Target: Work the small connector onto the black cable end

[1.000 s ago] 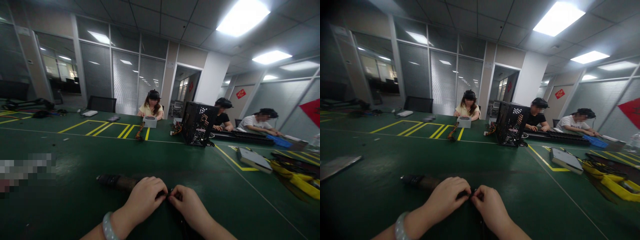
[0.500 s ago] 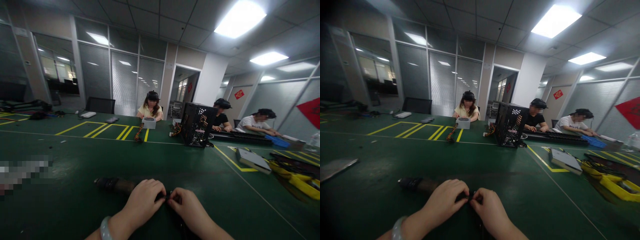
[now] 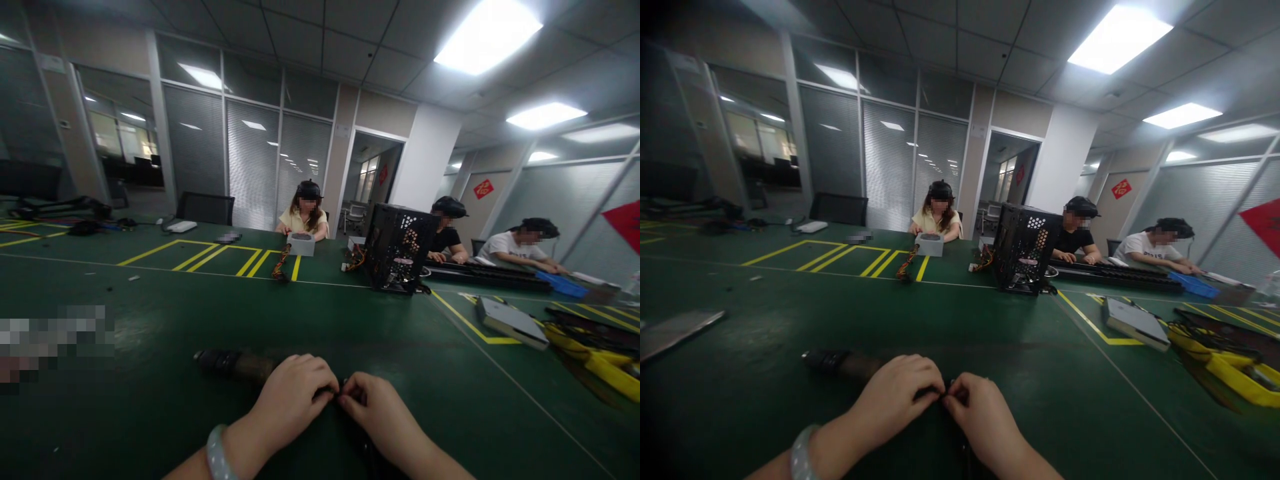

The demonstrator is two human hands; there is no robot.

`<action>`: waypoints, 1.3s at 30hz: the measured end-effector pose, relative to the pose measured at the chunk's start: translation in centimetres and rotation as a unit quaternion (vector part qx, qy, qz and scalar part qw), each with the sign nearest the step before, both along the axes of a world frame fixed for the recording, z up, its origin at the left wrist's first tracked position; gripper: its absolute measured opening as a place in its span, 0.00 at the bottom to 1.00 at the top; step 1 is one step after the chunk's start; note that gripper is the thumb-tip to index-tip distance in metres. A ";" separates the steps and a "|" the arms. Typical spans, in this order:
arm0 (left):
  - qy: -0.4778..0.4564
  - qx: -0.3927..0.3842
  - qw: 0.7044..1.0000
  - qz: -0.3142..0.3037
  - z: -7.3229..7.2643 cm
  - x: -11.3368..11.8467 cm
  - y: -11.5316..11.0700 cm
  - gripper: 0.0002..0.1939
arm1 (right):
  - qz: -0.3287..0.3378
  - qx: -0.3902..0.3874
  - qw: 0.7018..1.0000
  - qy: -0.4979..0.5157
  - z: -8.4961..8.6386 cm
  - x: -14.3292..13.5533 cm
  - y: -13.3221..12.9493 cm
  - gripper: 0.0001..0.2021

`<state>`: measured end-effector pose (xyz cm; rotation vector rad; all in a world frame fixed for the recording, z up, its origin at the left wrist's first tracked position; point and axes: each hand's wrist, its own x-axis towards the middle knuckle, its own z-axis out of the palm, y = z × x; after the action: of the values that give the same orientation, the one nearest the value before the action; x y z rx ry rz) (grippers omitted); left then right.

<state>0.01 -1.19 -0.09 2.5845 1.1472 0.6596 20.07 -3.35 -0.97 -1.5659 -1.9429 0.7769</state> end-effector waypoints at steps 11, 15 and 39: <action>-0.008 -0.011 0.999 0.048 -0.3 0.1 0.0 0.10 | 0.006 -0.004 1.000 -0.005 0.2 0.1 0.0 0.03; -0.010 -0.007 1.000 0.024 -0.3 0.0 0.1 0.07 | 0.002 0.000 1.000 -0.008 0.0 0.1 0.1 0.03; 0.012 0.003 1.000 0.008 -0.2 0.2 0.2 0.06 | -0.012 0.013 1.000 -0.012 -0.2 -0.1 0.0 0.04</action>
<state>0.18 -1.01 -0.34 2.5987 1.1764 0.6374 19.98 -3.33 -1.18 -1.5867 -1.9391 0.7231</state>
